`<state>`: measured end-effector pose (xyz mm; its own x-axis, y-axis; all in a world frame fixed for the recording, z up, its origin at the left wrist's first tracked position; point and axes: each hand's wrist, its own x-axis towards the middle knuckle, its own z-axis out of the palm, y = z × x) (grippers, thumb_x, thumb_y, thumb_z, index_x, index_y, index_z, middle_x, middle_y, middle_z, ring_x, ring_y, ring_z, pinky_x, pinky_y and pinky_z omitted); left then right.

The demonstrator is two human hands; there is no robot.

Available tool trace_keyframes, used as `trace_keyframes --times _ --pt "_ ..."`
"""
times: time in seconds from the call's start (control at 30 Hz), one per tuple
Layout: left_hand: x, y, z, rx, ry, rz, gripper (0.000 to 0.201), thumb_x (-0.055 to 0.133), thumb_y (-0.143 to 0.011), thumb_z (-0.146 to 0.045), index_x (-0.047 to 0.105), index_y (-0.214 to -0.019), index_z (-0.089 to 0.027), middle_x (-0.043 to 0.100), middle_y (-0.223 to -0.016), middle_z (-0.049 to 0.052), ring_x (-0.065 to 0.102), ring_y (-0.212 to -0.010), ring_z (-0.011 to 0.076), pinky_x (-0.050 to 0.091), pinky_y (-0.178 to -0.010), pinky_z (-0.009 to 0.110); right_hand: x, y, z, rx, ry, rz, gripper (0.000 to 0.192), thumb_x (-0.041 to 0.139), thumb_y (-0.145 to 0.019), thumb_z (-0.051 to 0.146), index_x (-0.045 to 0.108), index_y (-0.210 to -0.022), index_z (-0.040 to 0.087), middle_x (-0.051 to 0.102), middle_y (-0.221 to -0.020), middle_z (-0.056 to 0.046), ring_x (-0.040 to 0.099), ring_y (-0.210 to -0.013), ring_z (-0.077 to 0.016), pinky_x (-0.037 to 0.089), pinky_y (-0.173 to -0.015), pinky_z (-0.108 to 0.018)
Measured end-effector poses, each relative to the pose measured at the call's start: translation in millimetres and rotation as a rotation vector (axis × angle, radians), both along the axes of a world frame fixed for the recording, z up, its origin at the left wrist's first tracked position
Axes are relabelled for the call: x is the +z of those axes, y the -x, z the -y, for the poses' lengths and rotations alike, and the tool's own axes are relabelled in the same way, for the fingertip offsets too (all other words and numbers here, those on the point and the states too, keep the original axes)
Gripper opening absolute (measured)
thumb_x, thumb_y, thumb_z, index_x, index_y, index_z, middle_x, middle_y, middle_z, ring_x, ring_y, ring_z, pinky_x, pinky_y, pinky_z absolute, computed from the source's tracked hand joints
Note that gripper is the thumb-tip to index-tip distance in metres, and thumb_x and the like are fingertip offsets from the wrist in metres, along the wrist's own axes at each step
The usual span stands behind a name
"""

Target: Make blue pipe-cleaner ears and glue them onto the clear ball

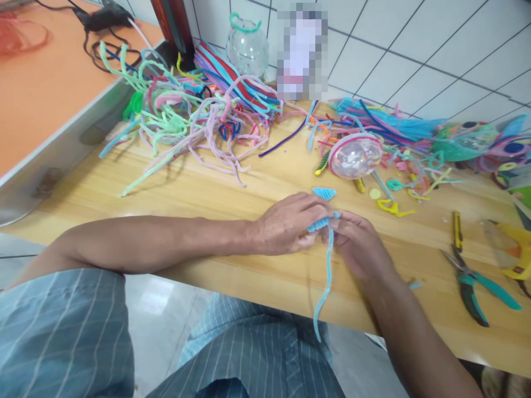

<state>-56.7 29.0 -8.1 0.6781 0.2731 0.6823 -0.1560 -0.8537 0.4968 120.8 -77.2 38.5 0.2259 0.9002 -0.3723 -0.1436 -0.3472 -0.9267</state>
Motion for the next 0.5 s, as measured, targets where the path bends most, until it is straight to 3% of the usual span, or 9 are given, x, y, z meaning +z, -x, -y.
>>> trace_keyframes --times 0.17,0.27,0.37,0.5 --pt "-0.3 2.6 -4.6 -0.002 -0.020 0.026 0.016 0.056 -0.106 -0.019 0.070 -0.114 -0.019 0.080 -0.114 0.013 0.076 -0.111 0.0202 0.060 -0.101 0.034 3.6 4.0 1.2 0.043 -0.003 0.011 0.035 0.091 -0.071 0.048 0.067 -0.067 0.022 0.059 -0.061 0.002 0.051 -0.057 -0.0129 0.048 -0.058 -0.028" --pt "2.4 2.6 -5.3 -0.024 0.026 0.068 0.015 0.057 -0.106 -0.019 0.072 -0.109 -0.019 0.082 -0.108 0.011 0.077 -0.105 0.0191 0.060 -0.097 0.032 3.5 2.3 3.9 0.085 -0.082 0.148 0.040 0.083 -0.081 0.055 0.066 -0.066 0.023 0.062 -0.061 0.000 0.056 -0.059 -0.0142 0.050 -0.062 -0.029" --pt "6.2 1.3 -2.5 -0.010 0.213 0.037 0.013 0.061 -0.102 -0.021 0.074 -0.105 -0.019 0.081 -0.100 0.009 0.076 -0.097 0.0185 0.059 -0.093 0.032 1.0 -0.3 7.0 -0.002 -0.178 0.404 0.033 0.080 -0.086 0.051 0.070 -0.072 0.023 0.066 -0.064 0.001 0.057 -0.060 -0.0143 0.050 -0.062 -0.029" --pt "17.1 -0.6 2.0 0.004 0.610 -0.104 0.011 0.064 -0.095 -0.024 0.073 -0.095 -0.017 0.074 -0.088 0.002 0.068 -0.081 0.0143 0.052 -0.079 0.026 -3.7 0.0 9.1 -0.163 -0.372 0.595 0.018 0.084 -0.083 0.039 0.076 -0.091 0.025 0.075 -0.080 0.000 0.066 -0.070 -0.0166 0.056 -0.068 -0.030"
